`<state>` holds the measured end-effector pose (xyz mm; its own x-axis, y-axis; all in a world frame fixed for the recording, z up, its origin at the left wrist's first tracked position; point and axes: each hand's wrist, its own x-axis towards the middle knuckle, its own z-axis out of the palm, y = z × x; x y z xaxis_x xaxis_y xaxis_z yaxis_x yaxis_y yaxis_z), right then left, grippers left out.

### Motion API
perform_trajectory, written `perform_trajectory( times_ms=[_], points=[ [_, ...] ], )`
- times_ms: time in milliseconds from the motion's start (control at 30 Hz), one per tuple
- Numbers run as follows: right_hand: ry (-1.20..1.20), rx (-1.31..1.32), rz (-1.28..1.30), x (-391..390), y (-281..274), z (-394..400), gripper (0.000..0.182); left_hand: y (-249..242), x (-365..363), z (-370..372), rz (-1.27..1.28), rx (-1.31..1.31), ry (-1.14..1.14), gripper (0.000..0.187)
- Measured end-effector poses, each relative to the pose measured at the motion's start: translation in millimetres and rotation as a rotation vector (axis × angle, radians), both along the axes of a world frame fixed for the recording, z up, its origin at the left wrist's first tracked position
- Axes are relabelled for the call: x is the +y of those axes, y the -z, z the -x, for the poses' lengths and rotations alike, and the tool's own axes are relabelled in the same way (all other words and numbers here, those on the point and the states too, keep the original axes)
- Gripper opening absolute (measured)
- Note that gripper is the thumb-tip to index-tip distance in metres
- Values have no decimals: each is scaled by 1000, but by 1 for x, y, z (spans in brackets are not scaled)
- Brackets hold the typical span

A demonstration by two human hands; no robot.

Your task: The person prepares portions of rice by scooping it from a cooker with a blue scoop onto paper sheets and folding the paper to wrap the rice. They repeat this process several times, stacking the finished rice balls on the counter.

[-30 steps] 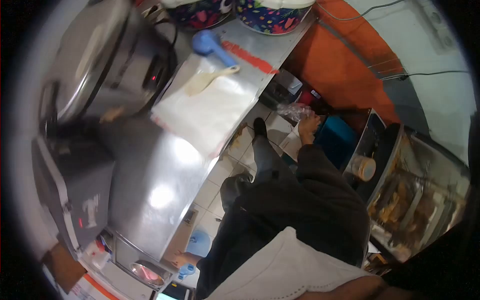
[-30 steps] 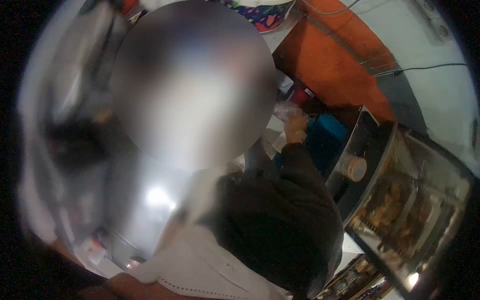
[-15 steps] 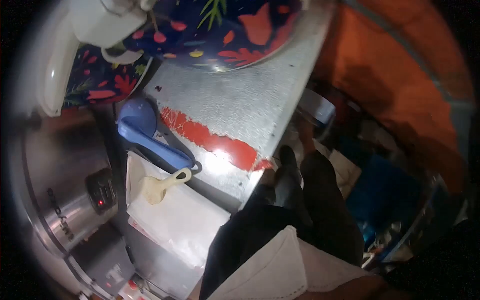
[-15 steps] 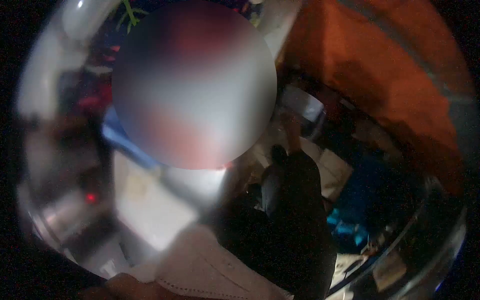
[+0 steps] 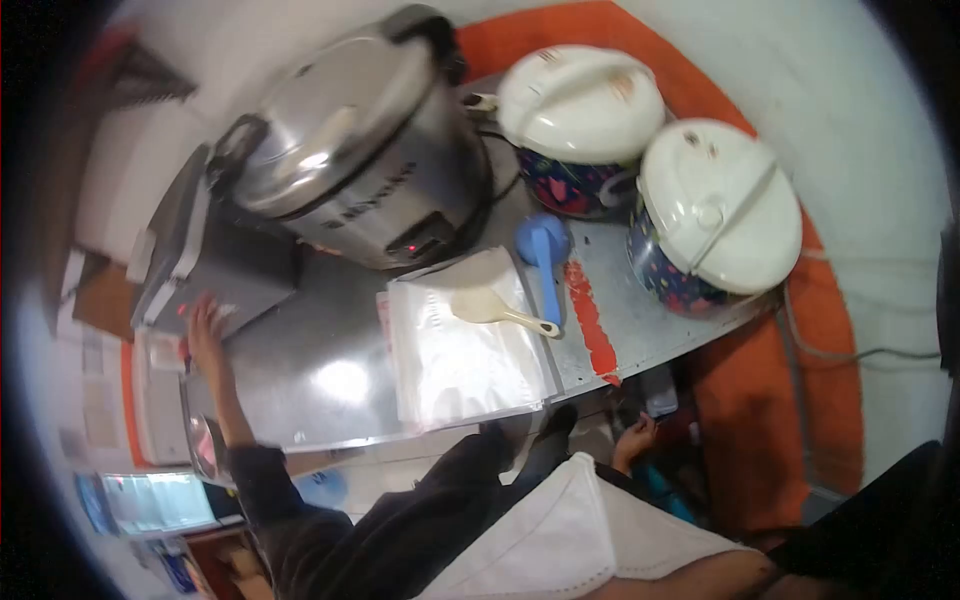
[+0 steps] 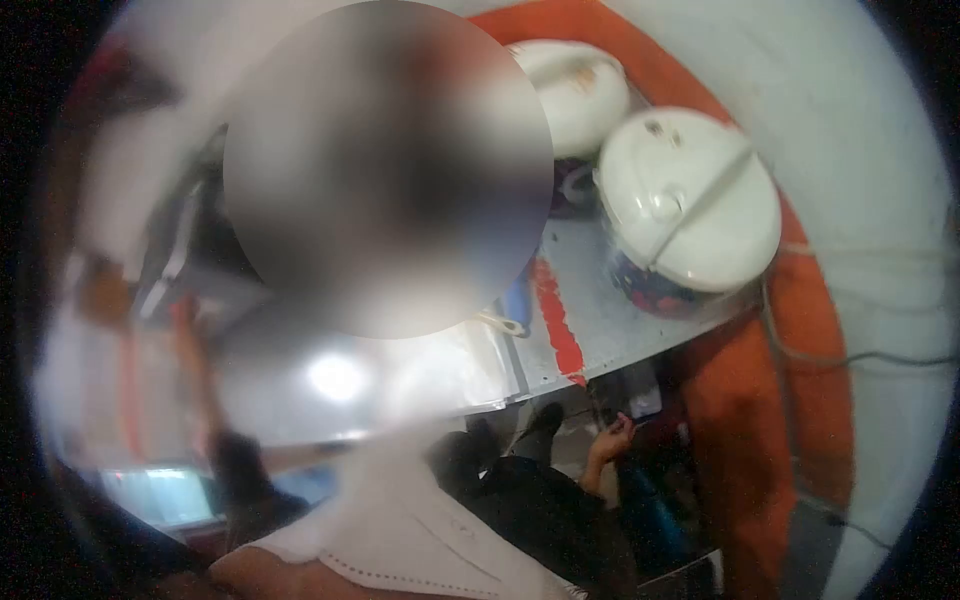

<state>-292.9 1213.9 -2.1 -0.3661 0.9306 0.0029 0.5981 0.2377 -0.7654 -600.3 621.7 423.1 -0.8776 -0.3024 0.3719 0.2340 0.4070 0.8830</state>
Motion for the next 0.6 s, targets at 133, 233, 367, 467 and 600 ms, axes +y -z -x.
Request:
perform_trajectory(
  times_ms=[133,233,367,467,600],
  points=[
    [-128,440,-217,-39,-184,80,8,-40,59,101,650,117,17,51],
    [-515,730,-375,-61,-273,168,6,-53,60,187,624,262,-25,53],
    [-1018,967,-639,-133,-392,275,14,-97,60,236,298,38,67,51],
    [-1238,822,-781,-208,-442,336,29,-108,49,278,514,-104,199,54],
    [-1185,493,-1151,-279,-461,371,62,-110,68,290,464,-189,248,60]
  ],
)
